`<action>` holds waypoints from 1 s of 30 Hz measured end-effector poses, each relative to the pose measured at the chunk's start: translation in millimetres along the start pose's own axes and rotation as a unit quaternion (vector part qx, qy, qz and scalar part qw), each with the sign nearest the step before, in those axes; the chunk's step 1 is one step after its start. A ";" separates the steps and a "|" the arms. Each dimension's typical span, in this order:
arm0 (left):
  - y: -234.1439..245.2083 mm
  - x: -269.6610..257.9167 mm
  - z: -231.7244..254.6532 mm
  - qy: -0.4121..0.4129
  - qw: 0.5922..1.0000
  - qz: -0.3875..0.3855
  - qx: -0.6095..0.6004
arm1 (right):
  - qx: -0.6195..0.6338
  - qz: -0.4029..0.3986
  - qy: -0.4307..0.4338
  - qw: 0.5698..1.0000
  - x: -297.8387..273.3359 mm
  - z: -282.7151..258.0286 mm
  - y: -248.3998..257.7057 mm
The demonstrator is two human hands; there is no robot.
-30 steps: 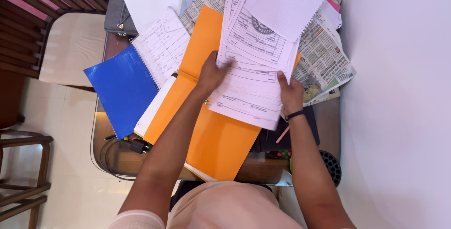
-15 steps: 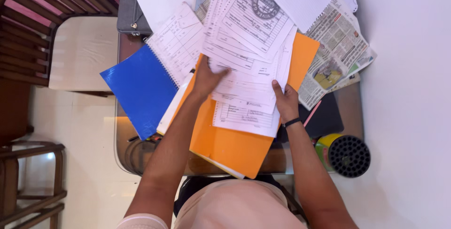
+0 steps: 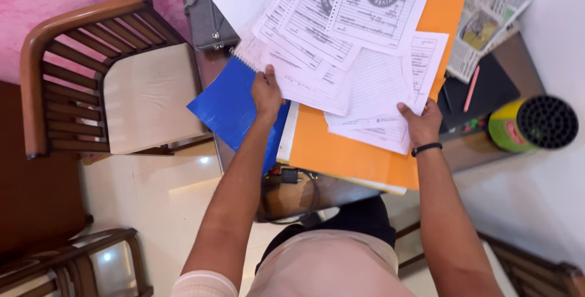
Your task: The person organizes a cluttered desk by sorting through papers, notebooks, and newspapers. They move items aside, open a black binder, and place loose papers inside. They also handle a laptop, placing it into a grey sleeve.
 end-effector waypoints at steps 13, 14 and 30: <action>92.2 27.4 -69.4 -0.008 0.991 -0.102 -0.083 | -0.254 0.134 0.061 0.956 -26.1 31.4 3.0; 102.7 27.3 -78.9 -0.030 0.987 -0.127 -0.090 | -0.274 0.129 0.058 0.951 -26.4 24.2 -0.4; 245.9 55.3 -171.5 0.030 0.967 -0.236 -0.094 | -0.454 0.055 0.103 0.883 -152.9 -58.8 -278.8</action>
Point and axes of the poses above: each hand's wrist, its own x-axis towards the middle knuckle, its own y-axis out of the back of the hand, z = x × y, the point moved 3 cm from there along x, towards the middle knuckle, and after that the axes turned 13 degrees about -z, right-handed, at the moved point
